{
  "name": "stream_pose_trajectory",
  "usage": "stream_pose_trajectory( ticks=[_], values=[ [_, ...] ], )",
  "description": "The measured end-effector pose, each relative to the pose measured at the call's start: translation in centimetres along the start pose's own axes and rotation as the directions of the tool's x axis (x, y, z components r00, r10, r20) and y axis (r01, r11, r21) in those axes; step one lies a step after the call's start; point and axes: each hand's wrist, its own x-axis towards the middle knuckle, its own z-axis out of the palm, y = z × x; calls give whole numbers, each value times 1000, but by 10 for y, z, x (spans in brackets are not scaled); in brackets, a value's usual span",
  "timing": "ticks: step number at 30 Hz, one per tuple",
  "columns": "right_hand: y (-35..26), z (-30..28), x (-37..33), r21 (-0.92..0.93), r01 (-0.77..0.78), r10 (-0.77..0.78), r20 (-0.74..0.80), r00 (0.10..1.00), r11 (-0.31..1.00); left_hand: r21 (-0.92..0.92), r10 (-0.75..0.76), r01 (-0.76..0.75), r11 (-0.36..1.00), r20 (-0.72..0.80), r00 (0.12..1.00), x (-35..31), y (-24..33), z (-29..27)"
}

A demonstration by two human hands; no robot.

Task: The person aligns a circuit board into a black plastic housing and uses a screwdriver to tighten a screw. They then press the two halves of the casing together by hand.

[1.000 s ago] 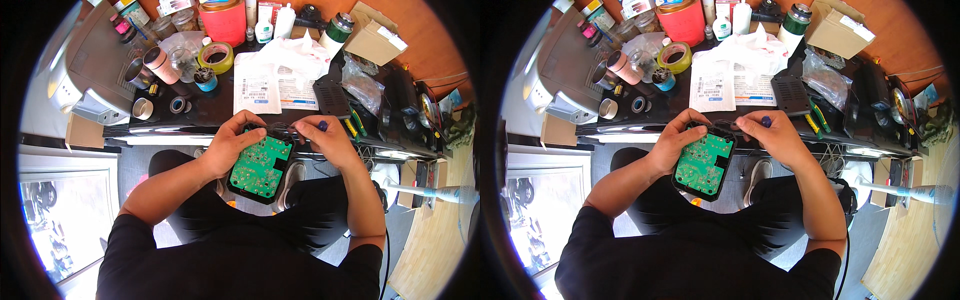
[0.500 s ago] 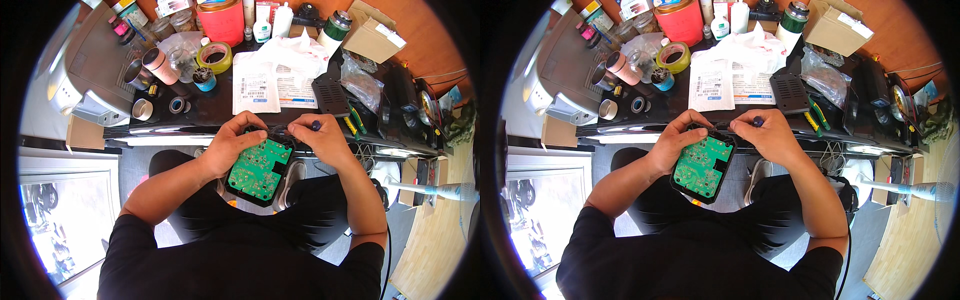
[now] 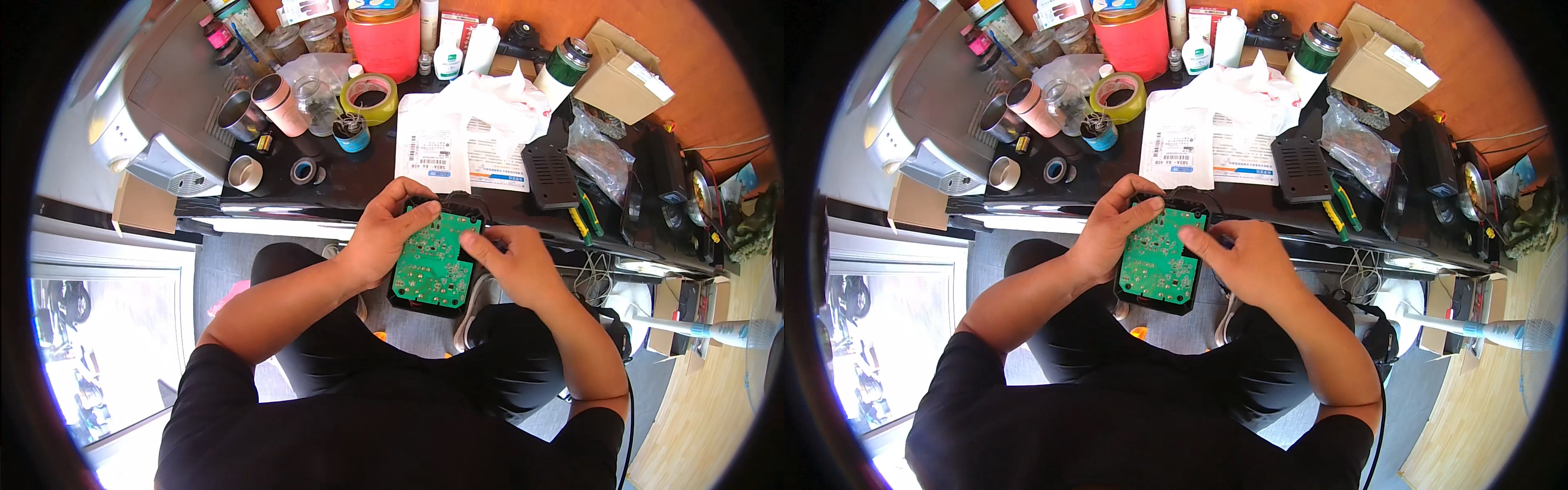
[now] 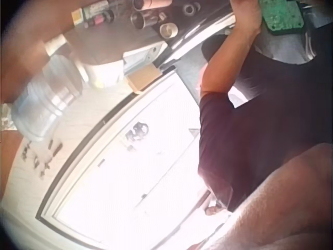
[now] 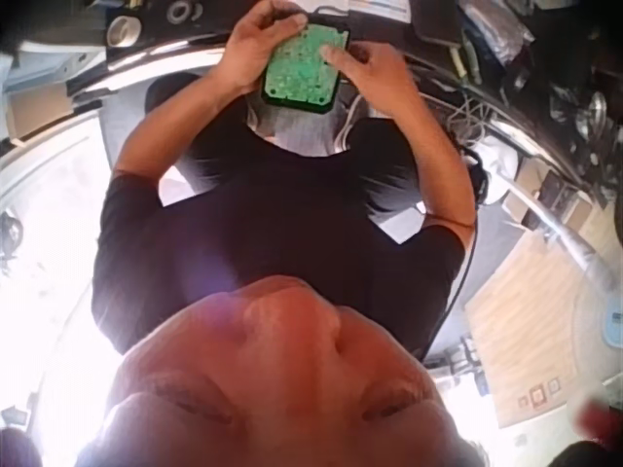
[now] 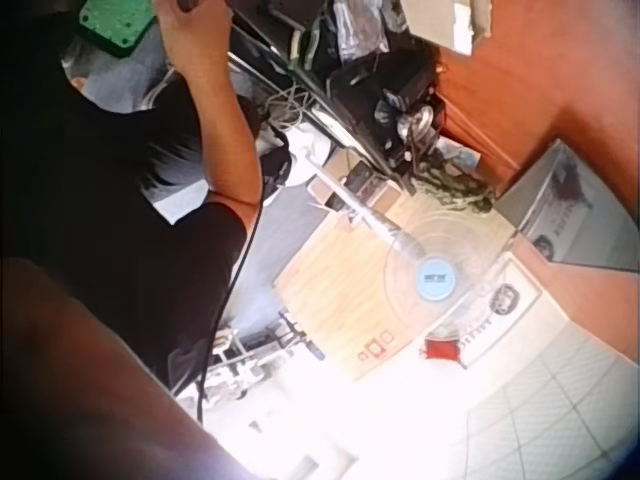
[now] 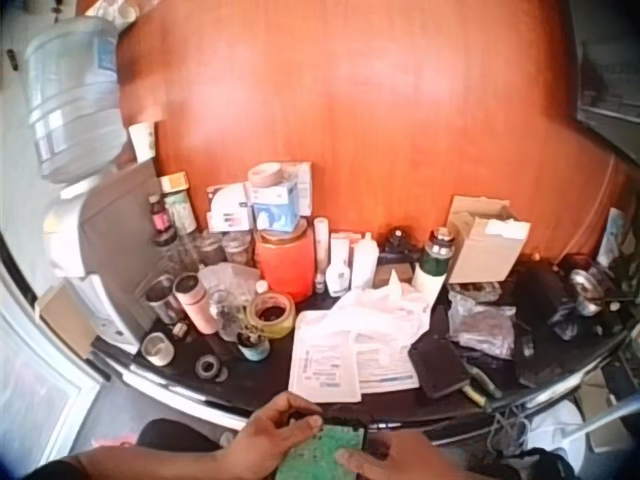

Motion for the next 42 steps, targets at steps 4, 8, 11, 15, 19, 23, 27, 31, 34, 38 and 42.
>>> stream_pose_trajectory(
  ticks=[4, 8, 11, 15, 19, 23, 27, 31, 34, 38, 42],
  values=[
    [7, 21, 2, 426, -74, 28, 113, 993, 902, 36, 68, -68, 997, 1, 998, 3, -3, 1],
    [2, 21, 5, 522, -187, 108, 179, 978, 832, 35, 58, -57, 998, -35, 998, 3, -2, 2],
    [3, 23, 6, 550, -183, 106, 168, 980, 815, 14, 26, -25, 1000, -42, 999, 2, -1, 2],
    [2, 23, 5, 577, -187, 117, 157, 981, 795, 5, 26, -25, 1000, -25, 999, 4, -4, 0],
    [1, 22, 5, 594, -202, 147, 141, 979, 779, -192, -45, 50, 980, 31, 999, 4, 1, 0],
    [-6, 15, 1, 665, -209, 137, 159, 978, 717, -224, -86, 109, 968, 111, 990, 2, 8, -4],
    [6, 14, 5, 665, -214, 147, 156, 977, 716, -175, -70, 96, 980, 149, 986, -1, 13, -2],
    [15, 13, 8, 645, -252, 171, 187, 967, 721, -159, -296, 340, 927, 249, 922, -6, 20, -1],
    [12, 14, 7, 662, -230, 173, 152, 973, 713, -158, -302, 353, 922, 275, 913, -6, 15, -1],
    [11, 14, 9, 592, -207, 168, 121, 978, 779, -194, -264, 325, 926, 285, 922, -6, 16, -1],
    [10, -16, 13, 268, -64, 103, -134, 986, 961, -225, -252, 319, 921, 280, 926, -3, 17, -2]
  ],
)
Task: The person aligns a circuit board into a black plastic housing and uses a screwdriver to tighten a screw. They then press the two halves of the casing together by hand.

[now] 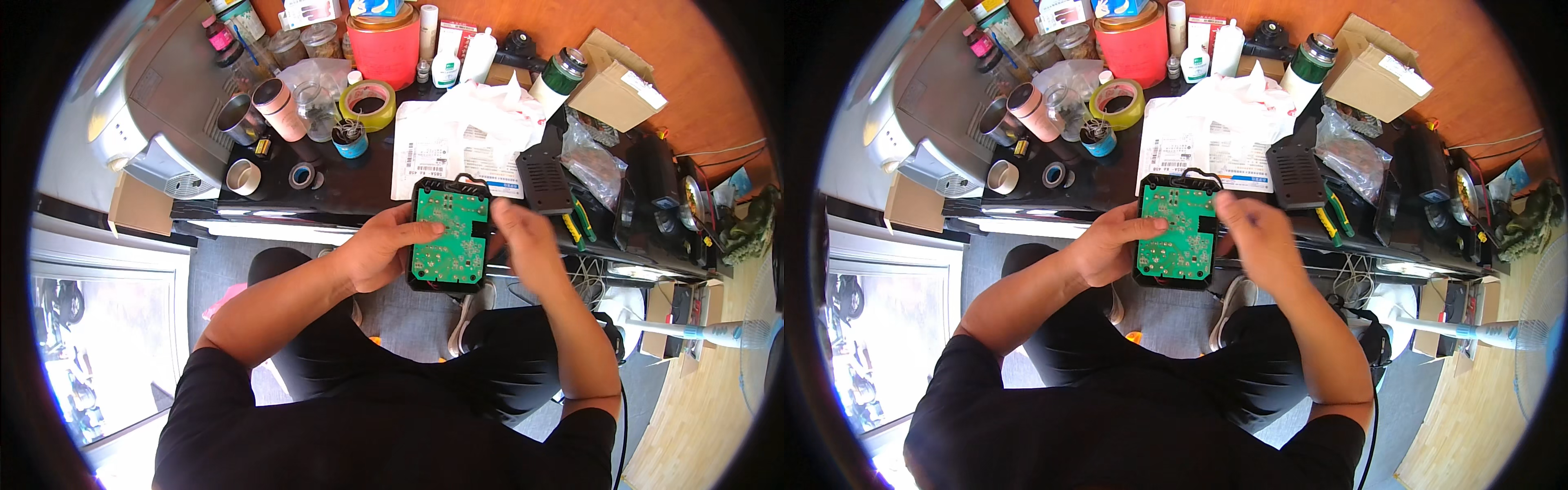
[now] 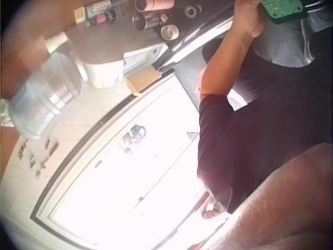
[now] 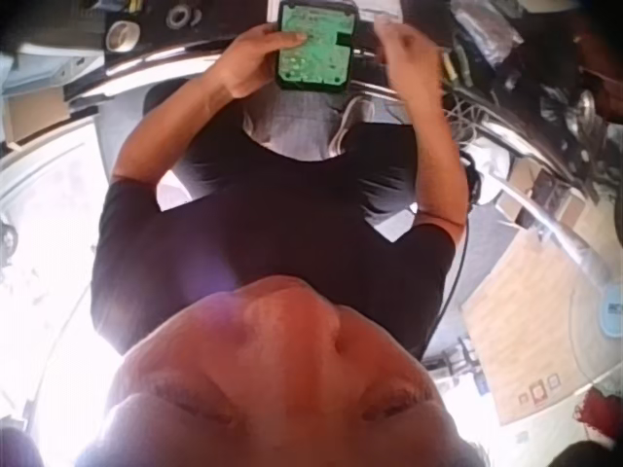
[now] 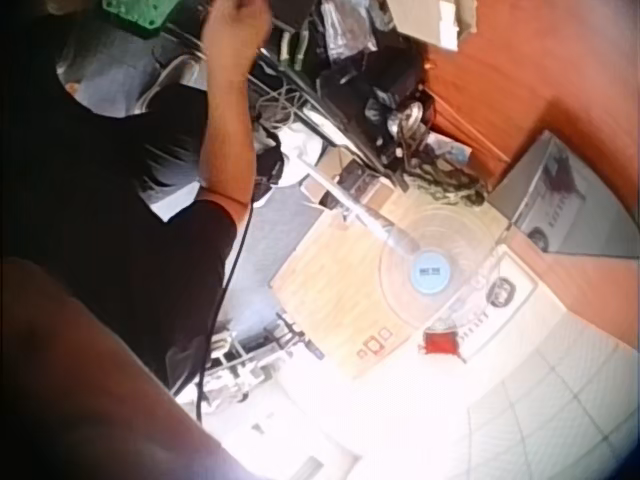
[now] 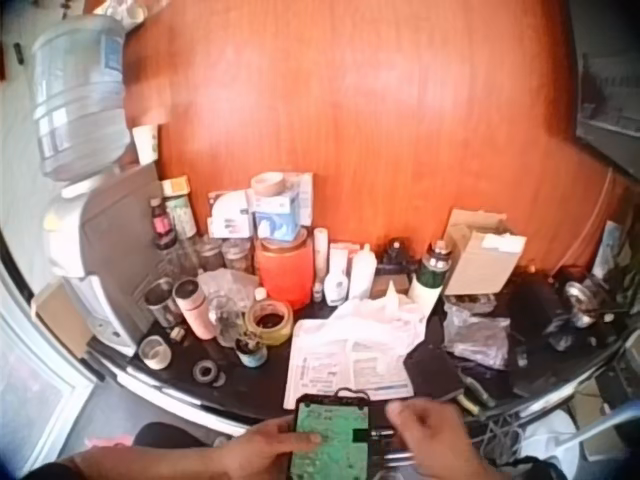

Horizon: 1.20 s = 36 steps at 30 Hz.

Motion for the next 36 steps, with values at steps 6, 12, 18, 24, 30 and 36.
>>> stream_pose_trajectory(
  ticks=[6, 12, 18, 24, 30, 36],
  values=[
    [5, -66, 20, -576, 4, -408, -573, 711, 817, 4, 7, -7, 1000, -66, 998, 4, 1, -6],
    [14, -59, 38, -767, -272, -207, -463, 862, 582, -42, 17, -18, 999, -33, 999, 19, -1, -8],
    [17, -45, 55, -841, -313, -98, -392, 915, 442, -44, 14, -16, 999, -42, 999, 18, -4, -4],
    [20, -54, 66, -820, -368, 5, -407, 913, 438, -28, 28, -29, 999, -34, 999, 15, -2, -7],
    [16, -50, 73, -836, -370, -8, -408, 913, 406, -56, 33, -37, 998, -72, 997, 18, -2, -12],
    [-13, -70, 37, -643, -336, -156, -583, 797, 689, -75, 70, -73, 994, -43, 997, 20, -4, -10]
  ],
)
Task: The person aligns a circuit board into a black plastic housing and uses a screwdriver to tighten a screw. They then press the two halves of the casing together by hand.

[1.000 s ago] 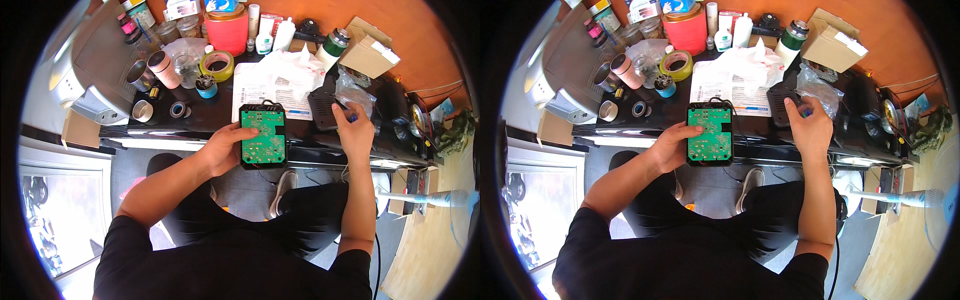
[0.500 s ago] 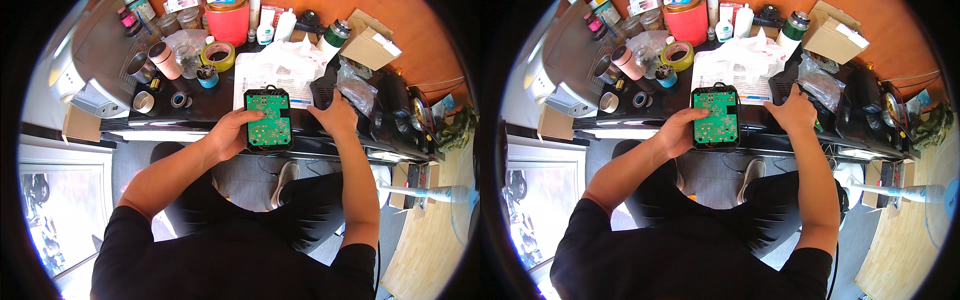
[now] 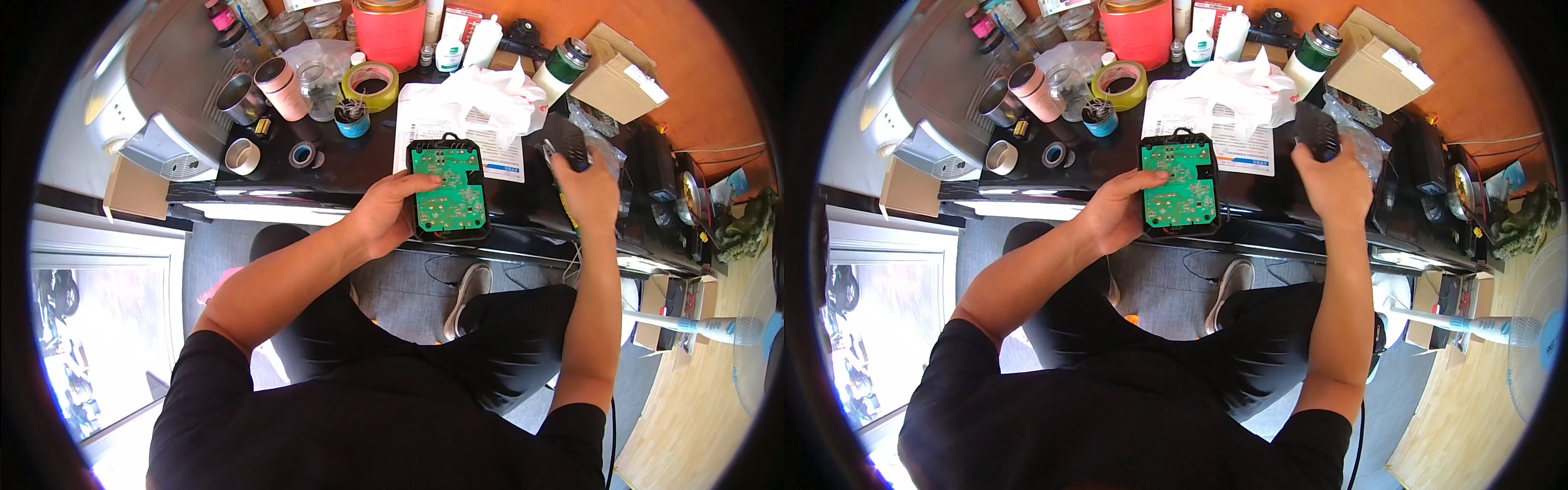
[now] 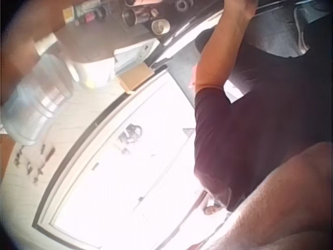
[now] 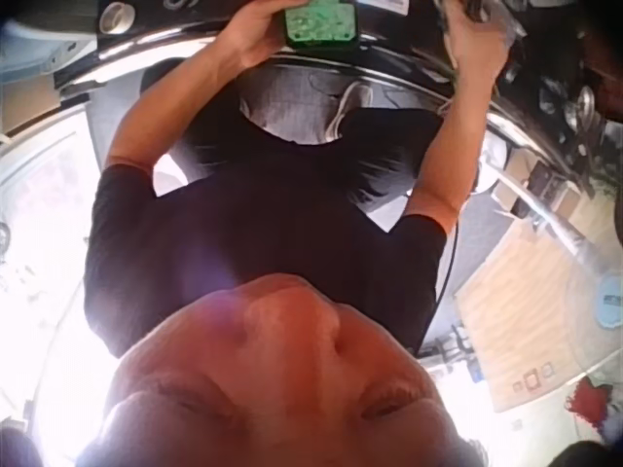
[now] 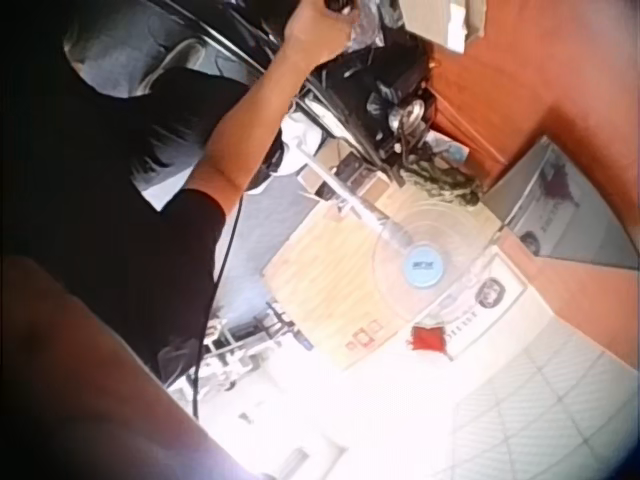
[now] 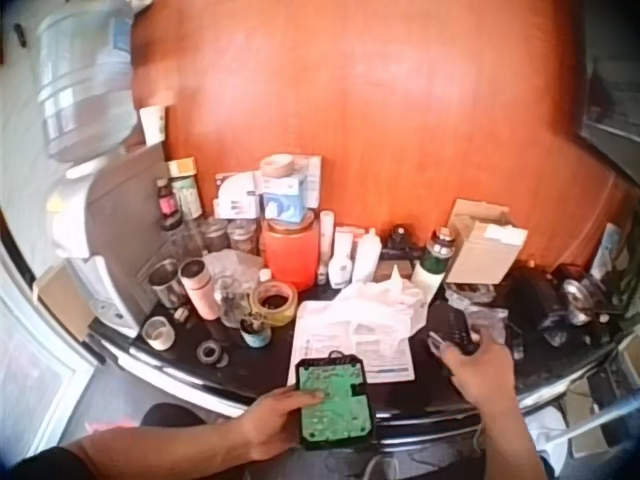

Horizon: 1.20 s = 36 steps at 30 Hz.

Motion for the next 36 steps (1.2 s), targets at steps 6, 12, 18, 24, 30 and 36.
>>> stream_pose_trajectory(
  ticks=[6, 12, 18, 24, 30, 36],
  values=[
    [11, -19, -37, 802, -162, -187, 321, 928, 575, -21, 18, -18, 1000, 2, 1000, 3, 2, 5],
    [-39, -10, -97, 696, 256, -397, 45, 917, 671, -107, 113, -123, 987, -100, 989, 6, -7, 9],
    [-39, 8, -101, 672, 257, -391, 52, 919, 695, -75, 188, -203, 976, -173, 967, 9, -13, 23],
    [-56, 11, -104, 609, 280, -376, 32, 926, 742, -72, 263, -284, 956, -218, 940, 14, -19, 16],
    [-65, 21, -101, 595, 261, -353, 41, 935, 760, -63, 301, -334, 940, -300, 905, 19, -24, 16],
    [-67, 26, -104, 629, 243, -358, 60, 932, 739, -32, 319, -354, 935, -366, 874, 20, -23, 17]
  ],
)
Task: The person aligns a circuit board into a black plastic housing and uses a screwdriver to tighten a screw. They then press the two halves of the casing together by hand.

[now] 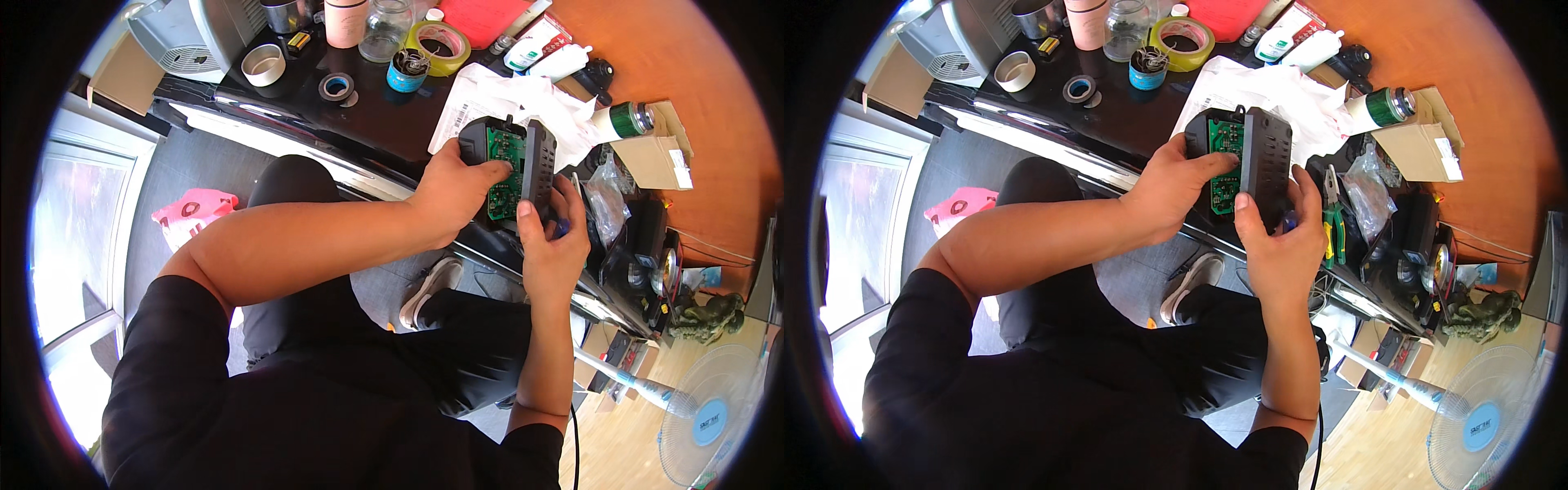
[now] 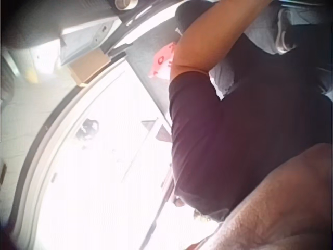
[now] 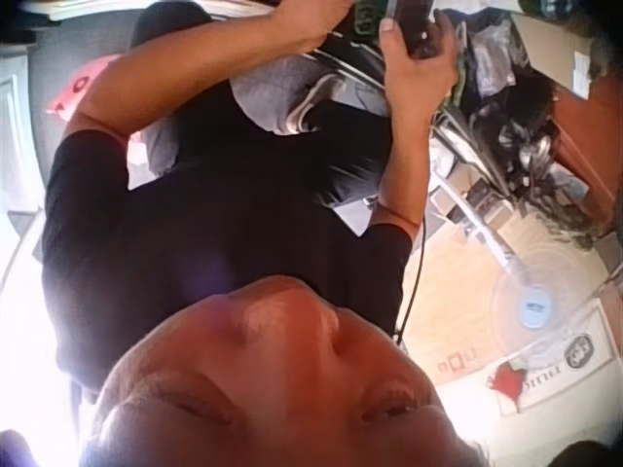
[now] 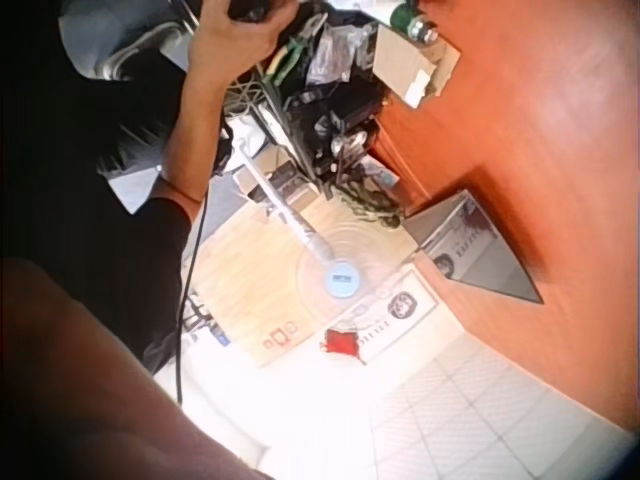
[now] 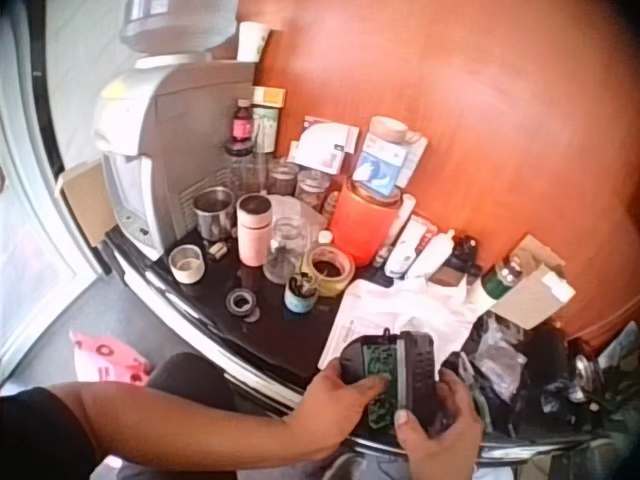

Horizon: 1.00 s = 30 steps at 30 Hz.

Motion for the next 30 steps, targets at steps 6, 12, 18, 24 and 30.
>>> stream_pose_trajectory(
  ticks=[6, 12, 18, 24, 30],
  values=[
    [3, 7, 1, 30, 20, -21, 5, 1000, 999, 18, 21, -20, 1000, -46, 999, -3, 2, 0],
    [6, 8, 3, 68, 44, -44, -3, 999, 997, 6, 27, -27, 1000, -66, 997, 2, 0, -1],
    [7, 12, 2, 180, -18, 23, -24, 999, 983, 21, 26, -24, 999, -110, 994, 5, -1, 0],
    [4, 11, 9, -16, -69, 70, 43, 997, 997, 145, 68, -43, 988, -172, 983, 7, -7, 1],
    [-4, 13, 12, -7, -91, 91, 82, 992, 996, 196, -32, 72, 978, -200, 979, 1, 3, 5]
  ],
)
